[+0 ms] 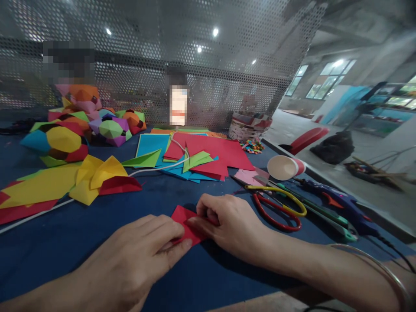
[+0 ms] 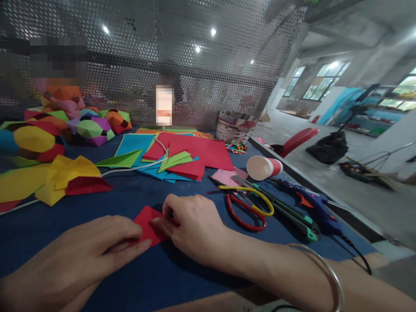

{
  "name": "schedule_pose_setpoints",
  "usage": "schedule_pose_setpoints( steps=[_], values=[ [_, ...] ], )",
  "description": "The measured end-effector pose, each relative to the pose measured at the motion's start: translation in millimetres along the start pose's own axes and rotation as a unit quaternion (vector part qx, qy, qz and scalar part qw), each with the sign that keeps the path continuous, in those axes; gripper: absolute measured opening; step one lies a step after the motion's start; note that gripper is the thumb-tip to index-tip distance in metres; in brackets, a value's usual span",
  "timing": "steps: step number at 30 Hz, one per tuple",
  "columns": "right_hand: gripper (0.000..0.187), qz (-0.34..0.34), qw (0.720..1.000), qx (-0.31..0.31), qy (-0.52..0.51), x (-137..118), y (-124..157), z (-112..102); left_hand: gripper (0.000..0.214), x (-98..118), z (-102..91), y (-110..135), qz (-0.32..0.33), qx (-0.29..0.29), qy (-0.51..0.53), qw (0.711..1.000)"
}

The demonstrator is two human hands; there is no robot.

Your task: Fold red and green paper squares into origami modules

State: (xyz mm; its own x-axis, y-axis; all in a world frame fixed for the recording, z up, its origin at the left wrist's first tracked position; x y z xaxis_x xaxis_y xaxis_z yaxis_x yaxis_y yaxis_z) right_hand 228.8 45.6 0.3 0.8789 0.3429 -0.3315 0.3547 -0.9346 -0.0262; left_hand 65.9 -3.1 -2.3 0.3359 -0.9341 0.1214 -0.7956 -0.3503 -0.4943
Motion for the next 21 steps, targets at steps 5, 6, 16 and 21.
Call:
schedule_pose_setpoints(
  steps=[5,6,16,21],
  values=[
    [0.029,-0.058,0.998,0.009,-0.031,-11.1,12.5,-1.4,0.033,-3.6,1.8,4.1,-0.026,-0.007,0.002,1.0],
    [0.03,-0.061,0.997,0.008,-0.037,-11.8,14.4,-1.6,0.034,-3.1,1.8,4.7,-0.026,-0.011,0.003,1.0],
    [0.053,-0.014,0.997,-0.054,-0.047,3.4,12.3,-8.7,0.044,9.4,-8.8,3.2,0.055,0.039,-0.039,0.997],
    [0.06,-0.013,0.993,-0.096,-0.068,13.8,8.2,-14.9,0.033,20.2,-12.5,10.0,0.081,0.105,-0.106,0.985]
  ],
)
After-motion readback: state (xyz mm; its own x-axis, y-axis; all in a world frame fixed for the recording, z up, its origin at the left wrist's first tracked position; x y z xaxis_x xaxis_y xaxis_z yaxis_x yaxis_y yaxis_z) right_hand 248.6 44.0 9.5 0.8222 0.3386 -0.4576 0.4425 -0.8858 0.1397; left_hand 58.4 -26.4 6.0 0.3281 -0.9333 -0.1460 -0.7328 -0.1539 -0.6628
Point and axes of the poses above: each hand's wrist, its own y-axis away from the middle knuckle, its own z-axis out of the palm, x = y × z, the point moved 7 cm from there along -y, towards the middle knuckle, and after that the axes turned 4 degrees about y, right-handed, at the moved point
